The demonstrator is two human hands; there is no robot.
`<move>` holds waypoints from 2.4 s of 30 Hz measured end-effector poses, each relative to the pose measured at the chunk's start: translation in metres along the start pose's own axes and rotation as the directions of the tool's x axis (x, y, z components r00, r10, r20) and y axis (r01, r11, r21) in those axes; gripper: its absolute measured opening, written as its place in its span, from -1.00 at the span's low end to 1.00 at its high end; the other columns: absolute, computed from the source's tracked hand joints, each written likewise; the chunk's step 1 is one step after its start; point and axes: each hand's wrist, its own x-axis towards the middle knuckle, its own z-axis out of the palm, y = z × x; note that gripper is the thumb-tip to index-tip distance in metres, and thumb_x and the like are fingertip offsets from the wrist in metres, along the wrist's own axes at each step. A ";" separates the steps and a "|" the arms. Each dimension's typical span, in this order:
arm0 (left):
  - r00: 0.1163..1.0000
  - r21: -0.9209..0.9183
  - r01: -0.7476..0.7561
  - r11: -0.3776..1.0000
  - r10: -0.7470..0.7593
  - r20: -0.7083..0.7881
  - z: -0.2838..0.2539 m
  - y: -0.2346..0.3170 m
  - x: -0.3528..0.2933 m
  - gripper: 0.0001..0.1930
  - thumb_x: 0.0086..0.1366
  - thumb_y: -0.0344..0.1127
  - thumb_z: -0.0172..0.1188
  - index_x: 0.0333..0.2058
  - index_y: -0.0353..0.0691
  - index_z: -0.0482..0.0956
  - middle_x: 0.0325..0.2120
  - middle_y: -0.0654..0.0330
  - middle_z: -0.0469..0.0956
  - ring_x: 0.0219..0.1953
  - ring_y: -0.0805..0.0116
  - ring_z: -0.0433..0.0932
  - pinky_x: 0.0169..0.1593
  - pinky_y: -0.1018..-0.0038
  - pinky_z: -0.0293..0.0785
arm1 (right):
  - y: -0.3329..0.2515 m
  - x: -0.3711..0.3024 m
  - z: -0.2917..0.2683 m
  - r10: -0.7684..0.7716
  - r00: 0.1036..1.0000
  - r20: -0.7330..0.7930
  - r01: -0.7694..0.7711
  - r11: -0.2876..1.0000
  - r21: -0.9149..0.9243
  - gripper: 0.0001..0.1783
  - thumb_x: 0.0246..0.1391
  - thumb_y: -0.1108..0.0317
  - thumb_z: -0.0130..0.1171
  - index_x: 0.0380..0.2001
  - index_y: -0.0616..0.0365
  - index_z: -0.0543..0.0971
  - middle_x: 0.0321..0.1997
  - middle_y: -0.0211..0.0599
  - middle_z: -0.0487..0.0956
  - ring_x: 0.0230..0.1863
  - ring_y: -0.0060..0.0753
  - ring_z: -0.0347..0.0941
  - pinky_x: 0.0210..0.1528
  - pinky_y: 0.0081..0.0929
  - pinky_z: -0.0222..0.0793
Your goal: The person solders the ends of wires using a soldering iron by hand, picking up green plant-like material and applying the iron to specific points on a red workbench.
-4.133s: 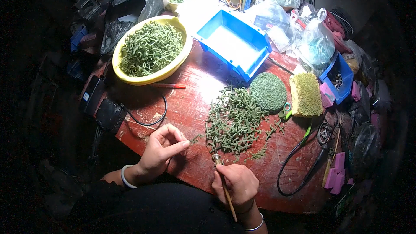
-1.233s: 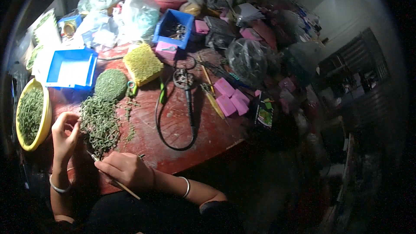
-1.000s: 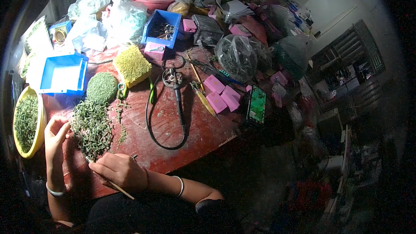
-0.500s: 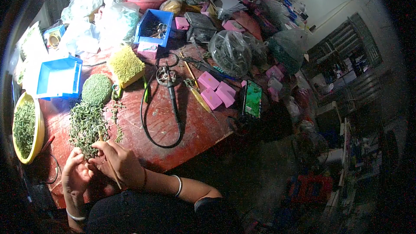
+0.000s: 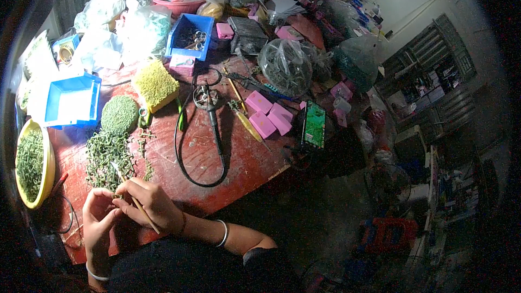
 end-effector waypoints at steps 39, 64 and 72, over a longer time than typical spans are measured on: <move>0.994 -0.386 0.087 0.918 -0.105 -0.025 0.007 -0.011 0.004 -0.78 0.31 -0.59 0.19 -0.11 -0.24 0.45 -0.26 0.28 0.50 -0.29 0.54 0.52 -0.22 0.60 0.44 | -0.001 -0.009 0.005 -0.328 0.942 -0.067 0.280 0.881 -0.383 -0.66 -0.01 0.51 0.38 -0.13 0.23 0.57 -0.44 -0.22 0.43 -0.48 -0.18 0.49 -0.46 -0.31 0.44; 0.973 0.281 -0.222 0.934 0.230 0.006 0.019 -0.008 -0.005 -0.85 0.28 -0.66 0.15 -0.22 -0.35 0.43 -0.24 0.21 0.40 -0.14 0.44 0.43 0.03 0.54 0.35 | -0.003 -0.009 0.002 -0.325 0.944 -0.053 0.275 0.868 -0.413 -0.65 -0.14 0.54 0.33 -0.20 0.28 0.55 -0.47 -0.22 0.40 -0.50 -0.19 0.44 -0.46 -0.33 0.44; 0.997 0.025 -0.082 0.996 0.082 0.003 0.013 -0.006 0.000 -0.89 0.30 -0.55 0.22 -0.24 -0.32 0.46 -0.25 0.20 0.44 -0.20 0.44 0.45 -0.04 0.54 0.37 | -0.002 -0.004 -0.004 -0.110 0.993 -0.049 0.110 0.994 -0.010 -0.73 -0.13 0.59 0.30 -0.30 0.16 0.53 -0.49 -0.19 0.44 -0.51 -0.17 0.45 -0.46 -0.33 0.38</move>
